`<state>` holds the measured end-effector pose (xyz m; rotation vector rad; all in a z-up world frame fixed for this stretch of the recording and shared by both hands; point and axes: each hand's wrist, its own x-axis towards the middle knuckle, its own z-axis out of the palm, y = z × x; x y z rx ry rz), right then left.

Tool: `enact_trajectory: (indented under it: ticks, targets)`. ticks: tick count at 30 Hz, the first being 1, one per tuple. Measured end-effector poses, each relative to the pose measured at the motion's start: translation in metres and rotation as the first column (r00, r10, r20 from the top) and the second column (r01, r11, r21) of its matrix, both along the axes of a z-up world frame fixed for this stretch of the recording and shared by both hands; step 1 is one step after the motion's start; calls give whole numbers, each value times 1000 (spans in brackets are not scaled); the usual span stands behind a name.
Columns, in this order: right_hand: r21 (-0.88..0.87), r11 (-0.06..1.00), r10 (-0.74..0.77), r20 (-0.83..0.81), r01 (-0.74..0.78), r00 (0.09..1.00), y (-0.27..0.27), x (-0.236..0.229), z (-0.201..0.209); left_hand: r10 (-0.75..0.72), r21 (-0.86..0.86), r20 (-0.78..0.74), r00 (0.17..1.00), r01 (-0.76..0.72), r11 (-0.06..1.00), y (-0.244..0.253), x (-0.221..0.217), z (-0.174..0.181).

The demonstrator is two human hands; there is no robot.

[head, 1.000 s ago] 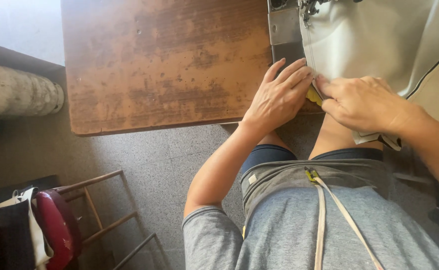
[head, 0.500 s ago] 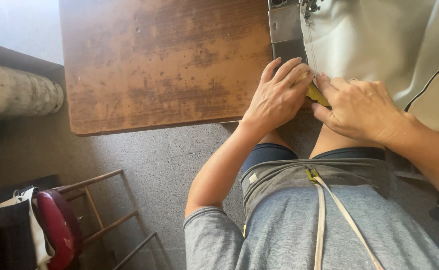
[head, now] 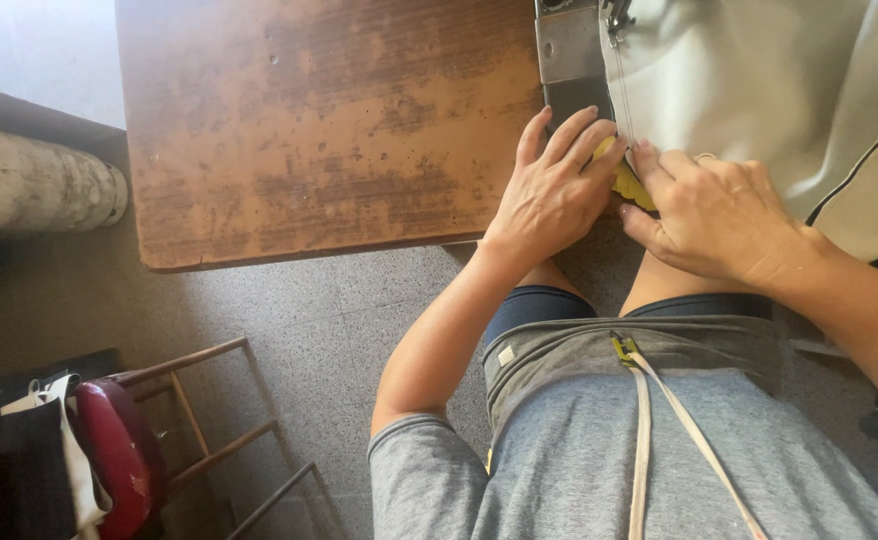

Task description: The person uses a sewing machine to stitch a seam on a piece of white fabric. After sewing, they use scissors to trim the excess fabric along the stitched edge, carefully following the seam line.

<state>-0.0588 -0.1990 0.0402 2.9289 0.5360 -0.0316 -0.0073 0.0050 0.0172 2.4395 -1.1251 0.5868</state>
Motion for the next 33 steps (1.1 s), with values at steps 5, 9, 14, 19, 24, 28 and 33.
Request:
enact_trajectory:
  ticks: [5,9,14,19,24,28,33]
  targets:
    - [25,1000,15,11,-15,1000,2,2,4,14,11,-17,1000,-14,1000,-1,1,0]
    - [44,999,14,-8,-14,1000,2,5,1,42,31,7,999,-42,999,-1,1,1]
    - [-1,999,52,124,-52,991,1,7,-8,60,41,-25,998,-59,997,-1,1,-3]
    - [-48,997,58,125,-53,990,3,10,-8,63,58,-58,996,-59,997,0,1,-5]
    - [-50,996,78,194,-70,978,3,13,-11,56,79,-105,993,-48,996,0,3,-11]
    - [-58,996,76,202,-65,976,4,16,-10,35,43,-114,993,-30,999,1,5,-15]
    - [-97,993,82,200,-64,976,5,21,-8,-26,-42,-134,991,21,999,3,5,-19]
